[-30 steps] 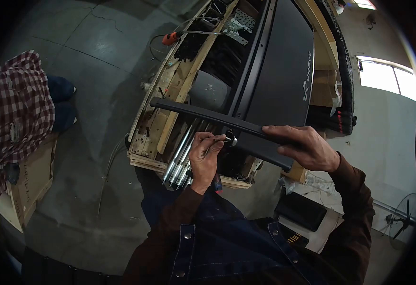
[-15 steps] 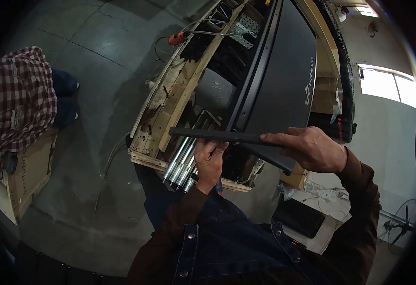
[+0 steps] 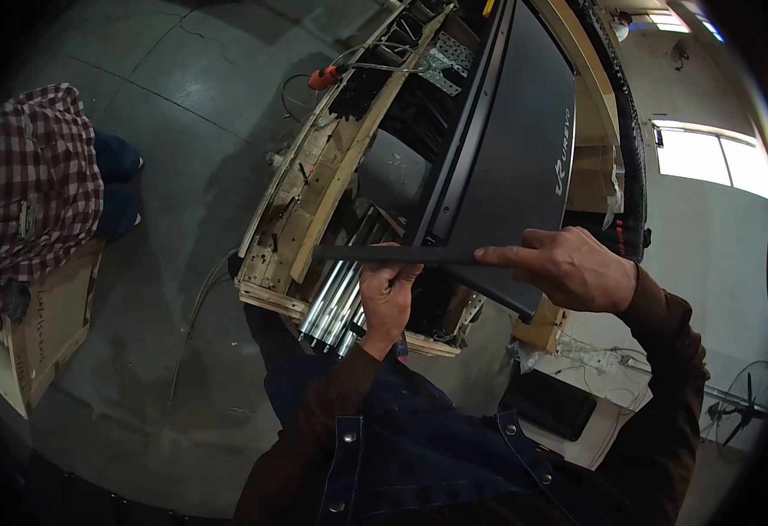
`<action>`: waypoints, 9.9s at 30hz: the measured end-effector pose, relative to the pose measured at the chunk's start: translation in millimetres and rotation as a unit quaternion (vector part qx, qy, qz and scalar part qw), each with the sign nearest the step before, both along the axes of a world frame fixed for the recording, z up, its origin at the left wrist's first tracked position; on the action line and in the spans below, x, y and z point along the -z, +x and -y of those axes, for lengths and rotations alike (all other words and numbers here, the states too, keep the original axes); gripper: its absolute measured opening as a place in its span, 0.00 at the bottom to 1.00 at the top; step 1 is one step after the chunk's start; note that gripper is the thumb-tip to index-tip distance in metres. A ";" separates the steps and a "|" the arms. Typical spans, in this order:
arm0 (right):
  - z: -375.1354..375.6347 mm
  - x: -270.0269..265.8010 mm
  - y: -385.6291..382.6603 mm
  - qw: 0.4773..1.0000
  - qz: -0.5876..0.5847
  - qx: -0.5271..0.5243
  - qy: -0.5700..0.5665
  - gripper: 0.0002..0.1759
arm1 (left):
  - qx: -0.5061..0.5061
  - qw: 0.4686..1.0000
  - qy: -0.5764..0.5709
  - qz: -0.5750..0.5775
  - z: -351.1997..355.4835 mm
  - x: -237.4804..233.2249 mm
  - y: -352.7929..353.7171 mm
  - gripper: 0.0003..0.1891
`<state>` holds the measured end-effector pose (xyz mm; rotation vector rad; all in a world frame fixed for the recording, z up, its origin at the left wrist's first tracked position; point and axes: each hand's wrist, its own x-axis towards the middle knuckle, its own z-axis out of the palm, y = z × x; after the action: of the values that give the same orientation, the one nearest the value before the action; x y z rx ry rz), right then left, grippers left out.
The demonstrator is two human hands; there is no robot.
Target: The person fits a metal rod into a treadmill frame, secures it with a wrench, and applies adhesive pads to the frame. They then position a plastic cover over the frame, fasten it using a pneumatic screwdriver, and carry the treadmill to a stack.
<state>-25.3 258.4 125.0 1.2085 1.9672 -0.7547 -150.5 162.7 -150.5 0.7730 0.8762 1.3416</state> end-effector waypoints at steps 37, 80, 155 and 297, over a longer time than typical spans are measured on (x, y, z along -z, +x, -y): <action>13.6 2.0 25.3 0.983 -0.116 0.133 0.044 0.34 | 0.046 0.998 -0.050 -0.004 -21.5 -10.5 5.5 0.04; 30.8 23.0 33.8 0.942 -0.247 0.216 0.071 0.31 | 0.018 0.882 -0.323 0.343 -0.6 22.6 -12.4 0.07; 528.2 197.2 96.2 0.618 -0.074 0.769 0.150 0.17 | 0.401 0.854 -0.253 -0.216 151.9 111.5 -42.5 0.10; 52.7 189.2 94.1 0.925 -0.285 -0.042 0.246 0.29 | -0.043 0.862 0.353 -0.361 132.9 -11.2 294.1 0.07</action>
<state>68.8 205.6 -64.2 1.2606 2.7987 -0.6311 143.6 29.8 -139.3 1.9166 0.9885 1.4766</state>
